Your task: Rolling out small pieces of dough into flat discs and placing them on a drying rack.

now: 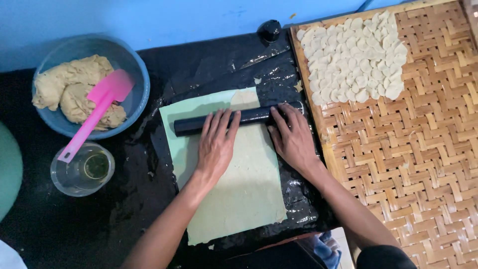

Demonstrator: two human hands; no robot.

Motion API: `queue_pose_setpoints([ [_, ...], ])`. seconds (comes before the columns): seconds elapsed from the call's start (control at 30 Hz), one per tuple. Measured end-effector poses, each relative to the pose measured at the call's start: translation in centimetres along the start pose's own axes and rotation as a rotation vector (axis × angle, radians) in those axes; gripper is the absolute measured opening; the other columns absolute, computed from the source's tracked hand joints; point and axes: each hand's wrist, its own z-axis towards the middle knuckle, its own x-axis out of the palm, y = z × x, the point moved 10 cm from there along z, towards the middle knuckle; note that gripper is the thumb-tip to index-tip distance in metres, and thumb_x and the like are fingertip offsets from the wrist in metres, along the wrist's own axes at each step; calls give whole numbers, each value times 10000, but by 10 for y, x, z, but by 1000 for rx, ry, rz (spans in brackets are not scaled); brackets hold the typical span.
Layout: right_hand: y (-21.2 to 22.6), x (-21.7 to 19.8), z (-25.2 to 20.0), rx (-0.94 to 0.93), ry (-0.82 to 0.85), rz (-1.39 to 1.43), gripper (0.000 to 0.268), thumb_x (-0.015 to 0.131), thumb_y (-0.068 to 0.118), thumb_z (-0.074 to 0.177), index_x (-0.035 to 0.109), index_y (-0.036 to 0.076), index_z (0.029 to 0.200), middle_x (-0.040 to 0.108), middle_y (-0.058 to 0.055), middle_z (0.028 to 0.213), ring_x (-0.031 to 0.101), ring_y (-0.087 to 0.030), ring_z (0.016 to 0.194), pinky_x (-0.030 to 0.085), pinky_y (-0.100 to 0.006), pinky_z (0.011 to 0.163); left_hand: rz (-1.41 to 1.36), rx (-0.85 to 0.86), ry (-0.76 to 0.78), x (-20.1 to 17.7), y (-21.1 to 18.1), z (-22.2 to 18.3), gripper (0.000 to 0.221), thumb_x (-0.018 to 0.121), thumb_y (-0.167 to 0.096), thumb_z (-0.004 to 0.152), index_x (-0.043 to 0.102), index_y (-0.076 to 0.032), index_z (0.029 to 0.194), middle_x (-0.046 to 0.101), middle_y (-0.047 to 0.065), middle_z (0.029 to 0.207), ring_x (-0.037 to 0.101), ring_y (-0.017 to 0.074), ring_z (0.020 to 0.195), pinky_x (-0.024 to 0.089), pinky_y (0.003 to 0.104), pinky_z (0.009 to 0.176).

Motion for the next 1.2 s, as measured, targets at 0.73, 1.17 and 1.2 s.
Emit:
queue_pose_setpoints([
  [0.73, -39, 49, 147, -22, -28, -140, 562, 388, 356, 1105, 475, -36, 1498, 484, -339, 1471, 448, -473, 1373, 368, -535, 1111, 39, -110, -102, 17, 73, 129, 697, 368, -500, 1058, 460, 26, 1505, 309, 332, 1570, 179, 480, 1482, 36, 709, 1121],
  [1.17, -34, 23, 148, 170, -368, 138, 526, 433, 357, 1126, 526, -74, 1414, 456, -352, 1409, 462, -494, 1298, 406, -533, 1086, -7, -44, -87, -32, 88, 72, 530, 718, -345, 938, 629, -37, 1360, 647, 178, 1162, 581, 344, 1117, 401, 518, 1003],
  [1.2, -30, 16, 140, 135, -451, 256, 508, 418, 338, 1144, 526, -79, 1414, 430, -364, 1448, 442, -499, 1331, 387, -531, 1106, 18, -39, -88, -33, 92, 73, 511, 723, -336, 941, 636, -15, 1329, 656, 180, 1152, 590, 350, 1111, 421, 508, 958],
])
